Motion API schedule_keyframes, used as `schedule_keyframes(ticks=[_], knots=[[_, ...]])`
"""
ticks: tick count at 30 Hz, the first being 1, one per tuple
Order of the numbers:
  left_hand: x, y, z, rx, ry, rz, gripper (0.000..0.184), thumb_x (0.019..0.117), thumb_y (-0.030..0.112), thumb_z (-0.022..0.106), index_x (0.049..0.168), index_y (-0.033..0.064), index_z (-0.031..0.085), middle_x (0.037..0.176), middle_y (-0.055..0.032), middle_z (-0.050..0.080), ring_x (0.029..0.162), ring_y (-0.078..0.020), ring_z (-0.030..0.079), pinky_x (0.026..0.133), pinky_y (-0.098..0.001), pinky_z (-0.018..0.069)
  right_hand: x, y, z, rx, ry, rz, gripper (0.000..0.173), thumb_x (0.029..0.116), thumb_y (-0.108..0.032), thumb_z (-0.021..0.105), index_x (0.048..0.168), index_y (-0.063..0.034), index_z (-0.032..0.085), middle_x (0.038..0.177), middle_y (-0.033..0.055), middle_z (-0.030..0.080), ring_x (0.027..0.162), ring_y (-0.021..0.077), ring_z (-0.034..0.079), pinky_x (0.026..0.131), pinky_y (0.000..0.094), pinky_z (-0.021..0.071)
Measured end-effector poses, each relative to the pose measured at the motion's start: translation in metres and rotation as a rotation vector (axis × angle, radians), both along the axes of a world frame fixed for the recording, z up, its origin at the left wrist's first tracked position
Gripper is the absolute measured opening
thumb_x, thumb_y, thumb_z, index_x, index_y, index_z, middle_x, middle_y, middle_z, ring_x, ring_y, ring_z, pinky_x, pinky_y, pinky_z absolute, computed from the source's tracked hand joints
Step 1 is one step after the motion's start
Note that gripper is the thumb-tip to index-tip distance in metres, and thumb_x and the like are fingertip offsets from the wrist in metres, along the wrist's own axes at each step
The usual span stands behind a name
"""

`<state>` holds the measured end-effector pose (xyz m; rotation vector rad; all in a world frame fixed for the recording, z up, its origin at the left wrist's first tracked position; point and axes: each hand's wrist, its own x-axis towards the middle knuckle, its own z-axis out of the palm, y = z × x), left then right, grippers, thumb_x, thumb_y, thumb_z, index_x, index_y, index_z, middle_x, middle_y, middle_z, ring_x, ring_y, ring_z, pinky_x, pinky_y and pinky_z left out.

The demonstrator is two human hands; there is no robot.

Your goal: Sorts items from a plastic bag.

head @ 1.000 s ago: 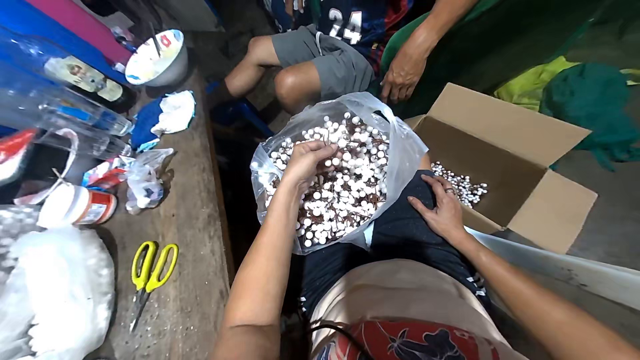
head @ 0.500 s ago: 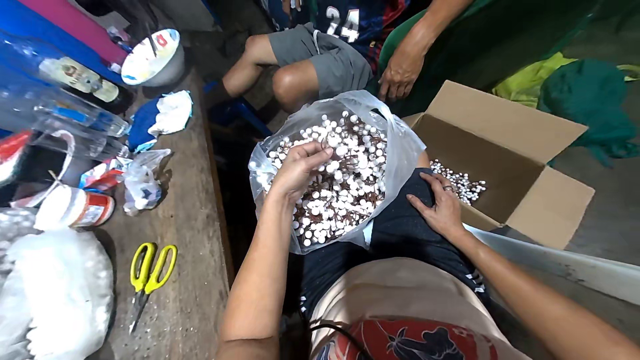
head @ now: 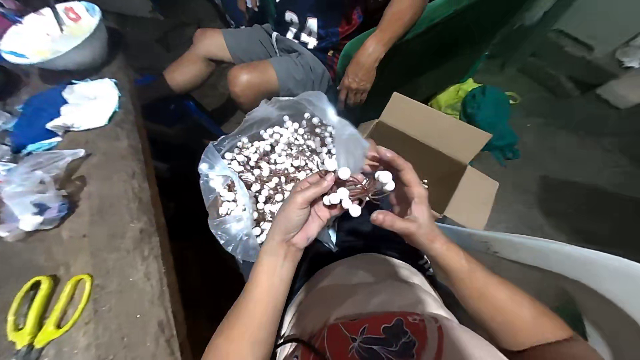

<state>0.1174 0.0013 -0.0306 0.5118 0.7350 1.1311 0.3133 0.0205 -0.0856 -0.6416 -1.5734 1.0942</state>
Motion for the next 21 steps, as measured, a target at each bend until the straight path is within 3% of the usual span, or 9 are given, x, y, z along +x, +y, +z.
schedule_keyframes(ticks=[1,2,4,6,11,21], knots=[[0.003,-0.002,-0.001,-0.013,-0.005,0.002,0.034,0.1049,0.007,0.036,0.098,0.0067,0.069,0.097,-0.0107,0.075,0.085,-0.0163,0.074,0.079,-0.0295,0.0622,-0.001,0.0,0.003,-0.061,0.012,0.05,0.085,0.0839,-0.039,0.08,0.152,-0.0077,0.04,0.142,-0.0008,0.055,0.123,0.0076,0.059,0.102,0.0288,0.0535],[0.004,-0.003,0.0,-0.018,-0.006,0.007,0.035,0.1047,0.006,0.035,0.096,0.0073,0.069,0.092,-0.0081,0.075,0.082,-0.0143,0.074,0.077,-0.0283,0.0622,-0.003,-0.001,0.005,-0.096,0.038,0.059,0.077,0.0843,-0.03,0.081,0.149,-0.0076,0.046,0.137,-0.0007,0.06,0.118,0.0083,0.062,0.1,0.0286,0.0552],[0.005,-0.003,0.0,-0.006,0.005,0.011,0.036,0.1054,0.005,0.034,0.095,0.0078,0.069,0.087,-0.0057,0.074,0.079,-0.0122,0.073,0.075,-0.0272,0.0619,-0.004,-0.004,0.01,-0.106,0.085,-0.01,0.045,0.0857,-0.014,0.078,0.129,-0.0137,0.066,0.118,-0.0049,0.072,0.105,0.0072,0.069,0.093,0.0272,0.0594],[0.005,-0.004,0.0,0.009,0.068,0.027,0.035,0.1054,0.003,0.036,0.094,0.0074,0.068,0.087,-0.0049,0.074,0.078,-0.0111,0.073,0.075,-0.0266,0.0617,0.001,-0.005,0.015,-0.082,0.077,-0.063,0.033,0.0861,-0.012,0.077,0.117,-0.02,0.072,0.109,-0.0093,0.074,0.098,0.0042,0.071,0.088,0.0248,0.0605],[0.018,-0.009,-0.003,0.062,0.182,0.157,0.032,0.1022,-0.003,0.043,0.088,0.0064,0.07,0.087,-0.0055,0.075,0.08,-0.0105,0.072,0.078,-0.0253,0.0604,0.017,0.003,0.023,-0.098,0.071,-0.052,0.027,0.0827,-0.008,0.077,0.107,-0.0188,0.074,0.098,-0.0106,0.074,0.087,0.0016,0.07,0.08,0.0212,0.0607],[0.036,-0.015,0.005,0.084,0.277,0.277,0.032,0.0996,-0.008,0.046,0.088,0.0052,0.072,0.084,-0.0054,0.076,0.078,-0.0097,0.073,0.078,-0.0236,0.0605,0.022,0.007,0.024,-0.423,0.334,0.058,0.024,0.0782,-0.001,0.072,0.096,-0.0159,0.077,0.084,-0.0022,0.075,0.076,0.0036,0.07,0.072,0.0212,0.0598]])
